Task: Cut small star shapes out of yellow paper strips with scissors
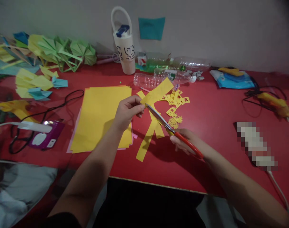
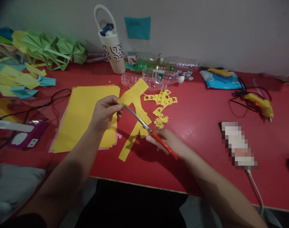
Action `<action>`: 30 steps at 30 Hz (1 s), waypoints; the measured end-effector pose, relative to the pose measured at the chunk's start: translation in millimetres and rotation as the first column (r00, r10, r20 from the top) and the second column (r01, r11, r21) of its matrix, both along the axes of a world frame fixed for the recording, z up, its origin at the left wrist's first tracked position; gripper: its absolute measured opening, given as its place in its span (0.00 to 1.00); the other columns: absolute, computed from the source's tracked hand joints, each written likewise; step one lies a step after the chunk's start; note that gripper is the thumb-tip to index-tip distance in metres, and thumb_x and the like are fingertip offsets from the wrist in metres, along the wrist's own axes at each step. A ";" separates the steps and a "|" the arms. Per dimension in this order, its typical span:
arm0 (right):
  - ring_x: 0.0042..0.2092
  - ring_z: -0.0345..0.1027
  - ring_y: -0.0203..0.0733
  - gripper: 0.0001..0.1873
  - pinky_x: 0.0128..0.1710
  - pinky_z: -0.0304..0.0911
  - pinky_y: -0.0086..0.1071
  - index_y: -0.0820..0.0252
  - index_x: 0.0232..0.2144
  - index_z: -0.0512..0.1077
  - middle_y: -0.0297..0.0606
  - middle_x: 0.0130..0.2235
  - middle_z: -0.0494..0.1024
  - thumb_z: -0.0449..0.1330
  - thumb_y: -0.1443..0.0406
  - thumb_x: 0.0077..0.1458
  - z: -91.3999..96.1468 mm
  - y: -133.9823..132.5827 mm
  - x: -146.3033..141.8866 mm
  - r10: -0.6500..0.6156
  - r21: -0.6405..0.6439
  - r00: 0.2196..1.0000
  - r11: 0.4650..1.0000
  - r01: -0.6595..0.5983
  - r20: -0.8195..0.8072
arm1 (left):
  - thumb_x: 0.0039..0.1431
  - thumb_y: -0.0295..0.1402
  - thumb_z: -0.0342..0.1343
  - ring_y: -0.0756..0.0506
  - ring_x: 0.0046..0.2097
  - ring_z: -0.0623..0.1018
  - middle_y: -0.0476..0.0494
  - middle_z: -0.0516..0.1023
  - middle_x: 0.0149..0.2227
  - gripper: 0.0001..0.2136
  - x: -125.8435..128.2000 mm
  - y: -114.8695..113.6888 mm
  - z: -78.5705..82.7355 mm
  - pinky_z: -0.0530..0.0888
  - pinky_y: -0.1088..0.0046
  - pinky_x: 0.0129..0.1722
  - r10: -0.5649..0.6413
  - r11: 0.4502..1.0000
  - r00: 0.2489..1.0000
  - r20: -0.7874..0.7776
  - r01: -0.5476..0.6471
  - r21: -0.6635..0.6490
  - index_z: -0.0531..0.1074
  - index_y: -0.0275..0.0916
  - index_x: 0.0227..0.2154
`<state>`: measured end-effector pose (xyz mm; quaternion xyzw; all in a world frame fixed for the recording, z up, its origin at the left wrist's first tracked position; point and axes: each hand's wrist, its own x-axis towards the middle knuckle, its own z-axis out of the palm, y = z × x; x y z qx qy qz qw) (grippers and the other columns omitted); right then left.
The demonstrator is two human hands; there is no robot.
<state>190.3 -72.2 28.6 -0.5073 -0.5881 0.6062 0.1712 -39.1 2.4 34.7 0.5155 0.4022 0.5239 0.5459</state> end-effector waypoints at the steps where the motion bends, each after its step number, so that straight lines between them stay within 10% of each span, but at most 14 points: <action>1: 0.14 0.52 0.28 0.28 0.13 0.52 0.25 0.55 0.21 0.59 0.22 0.14 0.58 0.62 0.41 0.49 0.0 -0.3 -0.4 -0.006 0.005 1.000 1.000 0.006 -0.004 | 0.39 0.31 0.61 0.55 0.18 0.69 0.55 0.70 0.16 0.05 0.6 -0.6 0.1 0.69 0.80 0.18 -0.005 1.000 1.000 0.001 0.005 0.008 0.70 0.39 0.19; 10: 0.15 0.53 0.29 0.28 0.26 0.68 0.34 0.54 0.21 0.58 0.21 0.13 0.57 0.59 0.40 0.50 -5.0 -2.0 -4.2 0.037 0.034 0.996 0.999 -0.034 -0.077 | 0.40 0.33 0.62 0.56 0.19 0.69 0.55 0.69 0.16 0.07 8.8 -4.9 -2.1 0.69 0.80 0.18 0.015 1.000 1.000 0.026 -0.015 0.022 0.68 0.39 0.20; 30: 0.15 0.52 0.29 0.32 0.26 0.68 0.34 0.54 0.21 0.58 0.20 0.12 0.55 0.56 0.35 0.49 -5.6 -4.4 -8.7 0.024 0.055 0.994 0.998 -0.019 -0.107 | 0.41 0.32 0.63 0.56 0.18 0.69 0.56 0.70 0.15 0.09 15.9 -9.2 -5.4 0.69 0.82 0.18 0.006 1.000 0.995 0.104 -0.006 0.000 0.67 0.39 0.18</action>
